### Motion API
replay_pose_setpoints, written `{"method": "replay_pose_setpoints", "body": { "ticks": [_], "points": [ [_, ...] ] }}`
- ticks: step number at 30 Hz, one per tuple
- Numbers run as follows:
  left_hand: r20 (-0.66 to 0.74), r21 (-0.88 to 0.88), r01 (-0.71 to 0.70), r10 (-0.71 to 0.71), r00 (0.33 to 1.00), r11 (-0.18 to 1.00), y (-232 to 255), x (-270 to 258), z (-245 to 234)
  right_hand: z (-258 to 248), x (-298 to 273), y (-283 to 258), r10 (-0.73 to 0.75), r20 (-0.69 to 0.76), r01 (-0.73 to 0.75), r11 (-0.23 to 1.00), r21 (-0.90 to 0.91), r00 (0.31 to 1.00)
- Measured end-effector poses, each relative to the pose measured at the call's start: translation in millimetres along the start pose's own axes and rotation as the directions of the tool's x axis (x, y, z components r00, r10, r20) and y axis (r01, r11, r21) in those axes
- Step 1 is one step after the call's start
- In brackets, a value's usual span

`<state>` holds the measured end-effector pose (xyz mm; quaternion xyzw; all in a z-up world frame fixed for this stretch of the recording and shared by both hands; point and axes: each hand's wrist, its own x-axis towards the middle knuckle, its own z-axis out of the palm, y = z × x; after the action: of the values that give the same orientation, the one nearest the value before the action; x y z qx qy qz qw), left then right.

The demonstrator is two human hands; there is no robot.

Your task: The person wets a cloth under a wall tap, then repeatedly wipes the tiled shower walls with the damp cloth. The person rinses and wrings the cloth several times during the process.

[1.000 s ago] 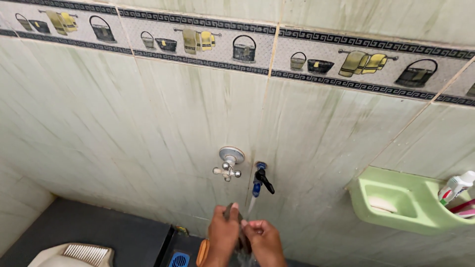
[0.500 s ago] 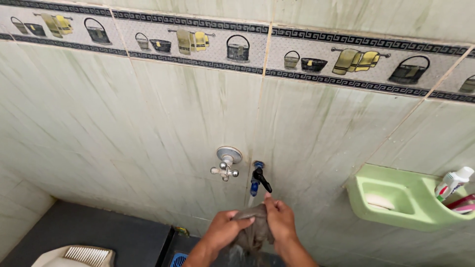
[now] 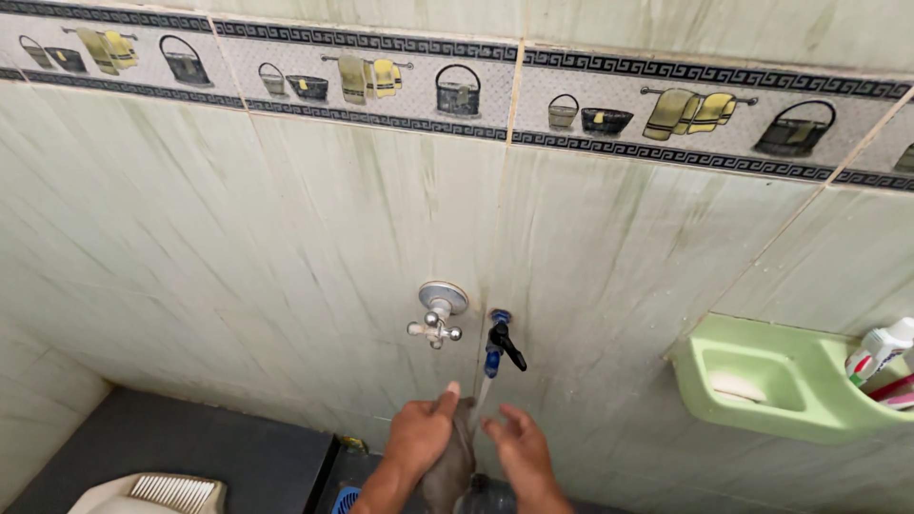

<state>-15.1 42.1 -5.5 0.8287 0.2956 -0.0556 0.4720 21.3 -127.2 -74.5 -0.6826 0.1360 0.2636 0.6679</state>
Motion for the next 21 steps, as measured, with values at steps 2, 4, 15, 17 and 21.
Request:
{"method": "replay_pose_setpoints", "body": {
  "ticks": [2,4,15,17,21],
  "points": [
    [-0.025,0.016,0.001,0.000,1.000,1.000,2.1,3.5,4.3,5.1,-0.8,7.7,0.021,-0.110,-0.023,0.999,-0.024,0.994],
    [0.091,0.186,-0.039,0.023,0.996,0.982,5.9,9.3,6.7,16.1,-12.0,2.5,0.044,0.074,-0.063,0.959,0.277,0.996],
    [0.143,0.154,-0.393,0.373,0.916,0.906,36.3,-48.1,20.7,22.2,1.3,13.7,-0.012,0.424,-0.362,0.500,0.787,0.906],
    [0.064,0.000,-0.456,0.455,0.888,0.890,43.0,-50.2,11.5,27.3,22.2,29.3,-0.059,0.474,-0.400,0.451,0.798,0.878],
    [-0.113,-0.006,-0.527,0.523,0.845,0.850,96.4,-71.3,-24.3,52.2,16.3,12.5,-0.247,0.386,-0.265,0.412,0.872,0.889]
  ]
}}
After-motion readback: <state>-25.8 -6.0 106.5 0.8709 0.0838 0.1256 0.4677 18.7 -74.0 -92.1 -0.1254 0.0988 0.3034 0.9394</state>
